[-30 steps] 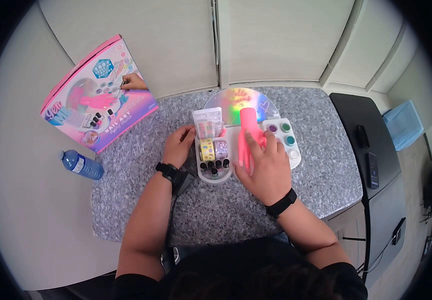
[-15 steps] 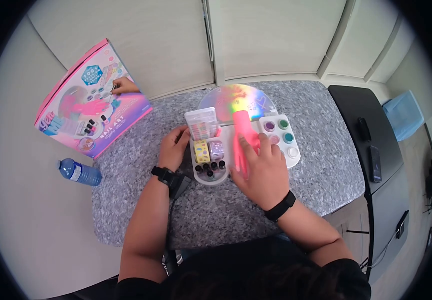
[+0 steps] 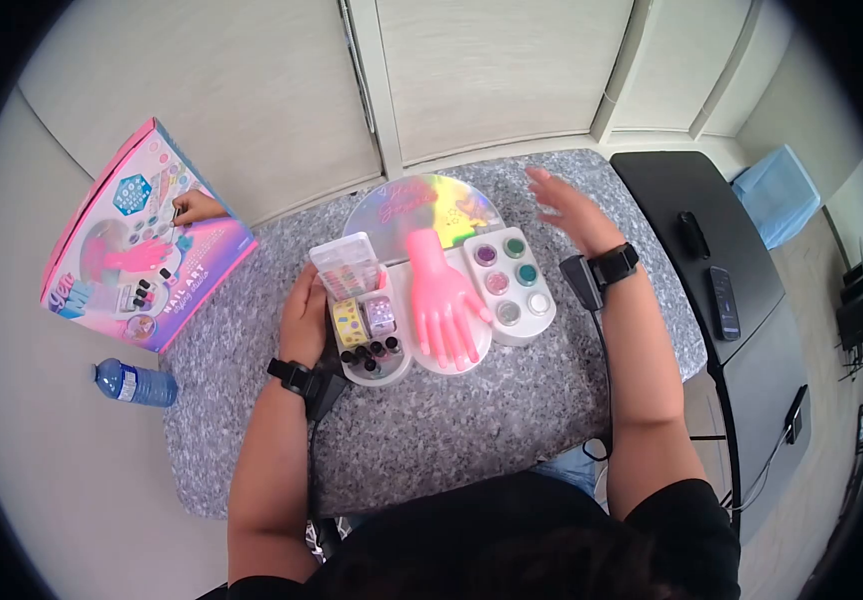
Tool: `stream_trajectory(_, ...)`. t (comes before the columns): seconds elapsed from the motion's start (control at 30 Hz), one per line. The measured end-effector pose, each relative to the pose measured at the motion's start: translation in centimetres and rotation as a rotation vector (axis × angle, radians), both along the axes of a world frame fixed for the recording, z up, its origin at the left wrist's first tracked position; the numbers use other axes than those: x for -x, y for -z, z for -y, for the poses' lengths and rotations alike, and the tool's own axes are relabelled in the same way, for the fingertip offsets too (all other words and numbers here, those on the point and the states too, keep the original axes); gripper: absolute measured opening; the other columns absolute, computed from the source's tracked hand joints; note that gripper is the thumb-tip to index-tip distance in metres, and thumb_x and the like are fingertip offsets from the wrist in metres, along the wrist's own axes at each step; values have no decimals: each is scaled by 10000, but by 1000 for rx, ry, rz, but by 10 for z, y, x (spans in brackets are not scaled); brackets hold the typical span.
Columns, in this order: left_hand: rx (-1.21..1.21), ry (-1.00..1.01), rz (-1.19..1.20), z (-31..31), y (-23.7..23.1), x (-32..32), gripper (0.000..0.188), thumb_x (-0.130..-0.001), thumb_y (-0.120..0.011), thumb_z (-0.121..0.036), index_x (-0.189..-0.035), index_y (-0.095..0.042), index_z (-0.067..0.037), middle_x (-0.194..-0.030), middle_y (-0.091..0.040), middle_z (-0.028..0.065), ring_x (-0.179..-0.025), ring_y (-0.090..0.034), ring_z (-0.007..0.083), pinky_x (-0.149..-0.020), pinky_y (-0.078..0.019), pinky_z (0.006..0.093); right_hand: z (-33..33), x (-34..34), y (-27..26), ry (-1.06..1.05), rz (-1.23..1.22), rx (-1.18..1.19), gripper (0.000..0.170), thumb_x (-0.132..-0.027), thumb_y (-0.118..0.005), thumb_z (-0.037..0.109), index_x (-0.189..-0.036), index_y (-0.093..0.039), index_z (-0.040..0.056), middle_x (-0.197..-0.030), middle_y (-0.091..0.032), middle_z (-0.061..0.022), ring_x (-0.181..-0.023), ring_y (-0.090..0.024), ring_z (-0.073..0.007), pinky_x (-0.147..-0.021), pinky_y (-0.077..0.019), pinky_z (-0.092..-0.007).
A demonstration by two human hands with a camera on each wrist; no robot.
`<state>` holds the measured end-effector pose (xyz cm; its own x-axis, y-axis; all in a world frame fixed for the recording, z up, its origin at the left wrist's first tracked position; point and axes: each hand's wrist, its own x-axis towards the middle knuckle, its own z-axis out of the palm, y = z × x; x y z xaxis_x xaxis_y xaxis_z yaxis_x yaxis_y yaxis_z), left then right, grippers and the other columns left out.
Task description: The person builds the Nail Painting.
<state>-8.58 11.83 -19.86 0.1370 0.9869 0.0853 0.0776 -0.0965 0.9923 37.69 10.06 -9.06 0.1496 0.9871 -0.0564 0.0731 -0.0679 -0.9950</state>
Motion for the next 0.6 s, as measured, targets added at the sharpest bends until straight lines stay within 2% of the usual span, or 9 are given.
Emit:
stream_trajectory(0.03, -17, 6, 66, -3, 9, 3, 505, -1209, -478, -386, -1513, -609, -4, -1431, -694, 106, -1305, -646, 193, -1141, -492, 356, -5, -3, 12, 2, -1, -2, 724, -1127, -563, 584, -1644, -540, 77, -1584, -627, -145, -1402, -578, -290, -1178, -449, -415)
stream_trajectory(0.07, -18, 8, 65, -1, 7, 0, 505, -1209, -478, -386, -1513, -609, -4, -1431, -694, 106, -1305, -646, 193, -1141, -492, 356, -7, -3, 21, -80, -127, 88, 762, -1132, -542, 599, -1661, -497, 51, -1598, -612, -147, -1393, -587, -286, -1183, -451, -413)
stream_trajectory(0.1, 22, -9, 52, 2, 4, -2, 585, -1215, -398, -434, -1546, -592, 8, -1494, -678, 138, -1364, -627, 240, -1243, -392, 378, -9, -6, 30, -161, -255, 179, 801, -1137, -521, 614, -1677, -455, 25, -1611, -598, -150, -1385, -596, -282, -1189, -453, -412)
stream_trajectory(0.13, 64, -25, 36, 3, 3, -3, 668, -1220, -317, -483, -1578, -575, 19, -1556, -661, 170, -1423, -608, 288, -1345, -291, 401, -7, -3, 28, -156, -259, 181, 801, -1137, -521, 614, -1677, -455, 25, -1611, -598, -150, -1385, -596, -282, -1189, -453, -412)
stream_trajectory(0.17, 71, 49, -79, 2, 1, 1, 825, -1199, -202, -614, -1613, -538, 15, -1556, -654, 178, -1431, -601, 293, -1327, -319, 414, -6, 0, 27, -196, -247, 182, 820, -1123, -559, 608, -1657, -454, -5, -1585, -611, -155, -1351, -601, -260, -1165, -469, -408)
stream_trajectory(0.23, 121, 45, 18, 10, -7, -5, 852, -1191, -198, -640, -1622, -524, 18, -1554, -648, 193, -1443, -590, 295, -1323, -320, 423, -6, 8, 24, -225, -242, 182, 788, -1110, -608, 583, -1593, -503, -30, -1526, -648, -158, -1291, -618, -226, -1119, -495, -386)
stream_trajectory(0.37, 187, 5, 236, 15, -19, -8, 931, -1162, -176, -718, -1646, -482, 16, -1545, -635, 236, -1472, -560, 297, -1302, -338, 426, -15, -1, 36, -209, -269, 192, 691, -1134, -603, 499, -1564, -528, -36, -1503, -659, -167, -1292, -641, -234, -1119, -517, -387)
stream_trajectory(0.53, 131, 31, 257, 15, -26, -5, 964, -1152, -170, -738, -1643, -464, 37, -1608, -577, 256, -1513, -526, 306, -1298, -345, 417, -14, -14, 40, -328, -488, 132, 574, -1154, -610, 330, -1567, -518, -58, -1460, -677, -187, -1341, -664, -255, -1158, -541, -403)
stream_trajectory(0.6, 110, 62, 247, 17, -29, -9, 977, -1147, -162, -746, -1641, -463, 42, -1631, -556, 255, -1525, -517, 308, -1299, -344, 417, -14, -9, 41, -279, -431, 144, 553, -1141, -640, 304, -1548, -543, -58, -1422, -701, -177, -1300, -692, -241, -1119, -567, -384)
